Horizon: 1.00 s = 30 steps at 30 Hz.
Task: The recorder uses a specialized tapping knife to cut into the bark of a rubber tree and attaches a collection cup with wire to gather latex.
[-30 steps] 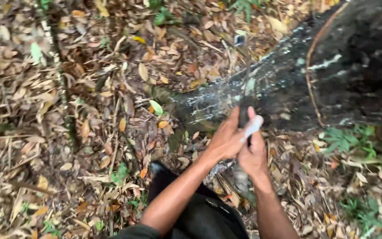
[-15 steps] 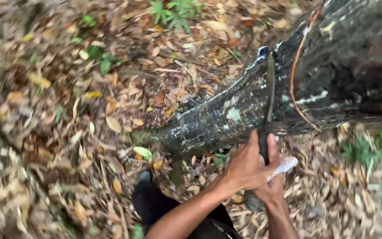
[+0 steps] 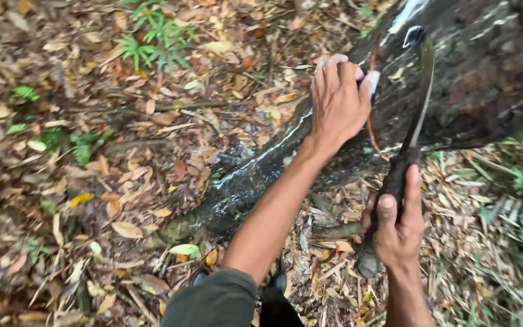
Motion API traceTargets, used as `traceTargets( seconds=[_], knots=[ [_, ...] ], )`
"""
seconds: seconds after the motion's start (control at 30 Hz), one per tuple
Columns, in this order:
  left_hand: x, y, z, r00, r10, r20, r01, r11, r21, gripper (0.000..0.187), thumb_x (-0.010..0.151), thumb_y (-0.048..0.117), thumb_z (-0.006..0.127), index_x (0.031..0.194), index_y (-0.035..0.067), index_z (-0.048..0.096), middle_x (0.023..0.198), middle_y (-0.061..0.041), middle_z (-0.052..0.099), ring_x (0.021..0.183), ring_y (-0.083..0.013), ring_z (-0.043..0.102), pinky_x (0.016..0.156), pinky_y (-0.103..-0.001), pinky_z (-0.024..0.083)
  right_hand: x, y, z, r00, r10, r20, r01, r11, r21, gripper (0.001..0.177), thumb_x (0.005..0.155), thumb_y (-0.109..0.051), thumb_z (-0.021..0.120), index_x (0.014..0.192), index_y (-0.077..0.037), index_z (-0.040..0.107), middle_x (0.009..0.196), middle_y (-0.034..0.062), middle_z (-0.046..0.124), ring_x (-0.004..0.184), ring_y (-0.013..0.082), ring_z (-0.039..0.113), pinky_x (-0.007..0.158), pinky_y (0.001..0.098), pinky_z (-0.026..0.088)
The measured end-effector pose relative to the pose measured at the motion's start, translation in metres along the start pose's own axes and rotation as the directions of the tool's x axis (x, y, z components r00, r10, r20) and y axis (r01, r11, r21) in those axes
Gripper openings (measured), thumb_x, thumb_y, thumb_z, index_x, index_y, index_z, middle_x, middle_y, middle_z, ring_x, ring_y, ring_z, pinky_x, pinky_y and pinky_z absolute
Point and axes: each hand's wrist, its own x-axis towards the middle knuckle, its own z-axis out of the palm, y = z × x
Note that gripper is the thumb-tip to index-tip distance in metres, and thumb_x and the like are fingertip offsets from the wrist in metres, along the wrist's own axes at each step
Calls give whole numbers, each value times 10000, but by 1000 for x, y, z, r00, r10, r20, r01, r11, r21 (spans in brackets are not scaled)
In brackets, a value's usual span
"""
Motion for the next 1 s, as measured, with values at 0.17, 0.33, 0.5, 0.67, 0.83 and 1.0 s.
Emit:
traceTargets(
  seconds=[0.17, 0.33, 0.5, 0.67, 0.83, 1.0],
  knots=[
    [15, -8, 8, 991, 57, 121, -73, 989, 125, 310, 847, 153, 623, 1048, -83, 619, 1320, -298, 501, 1339, -533, 387, 1106, -655, 298, 3, -26, 0, 998, 62, -23, -61, 998, 32, 698, 1114, -271, 461, 1703, -179, 98, 859, 67, 580, 588, 131, 548, 516, 275, 495],
    [11, -25, 12, 978, 113, 174, -132, 987, 96, 367, 881, 89, 603, 1112, -195, 584, 1358, -380, 431, 1396, -588, 300, 1142, -708, 216, 1, -32, 5, 996, 88, -15, -87, 995, 40, 702, 1099, -275, 468, 1697, -189, 109, 857, 66, 578, 581, 136, 558, 495, 279, 504],
    [-5, -24, -23, 928, 88, 363, -180, 957, 229, 224, 654, -67, 515, 839, -102, 637, 1344, -351, 394, 1435, -580, 236, 1131, -792, 112, 4, -38, 6, 997, 78, -19, -77, 996, 54, 713, 1098, -280, 460, 1699, -162, 96, 860, 62, 573, 587, 132, 554, 498, 277, 506],
    [-100, -171, -26, 908, 56, 415, -226, 901, 371, 349, 768, 87, 545, 1030, -92, 692, 1325, -331, 513, 1353, -526, 385, 1117, -717, 212, 10, -47, -1, 999, 48, 22, -48, 998, -29, 684, 1093, -280, 446, 1682, -138, 129, 796, 47, 573, 541, 117, 558, 450, 267, 499],
    [-138, -163, -93, 637, -535, 555, 7, 724, 690, 380, 1027, 291, 516, 1172, 6, 722, 1533, -264, 461, 1462, -444, 413, 1264, -687, 138, 15, -37, 9, 992, 111, 61, -109, 993, -44, 672, 1083, -262, 441, 1675, -137, 149, 749, 38, 572, 521, 108, 558, 434, 267, 494],
    [-126, -67, -93, 725, -379, 576, 319, 925, 207, 550, 838, 157, 625, 1380, 65, 594, 1416, -266, 554, 1204, -398, 625, 1023, -471, 525, 34, -29, 20, 977, 208, 41, -204, 976, -72, 680, 1079, -278, 443, 1675, -140, 147, 760, 31, 573, 544, 109, 562, 465, 274, 509]
  ],
)
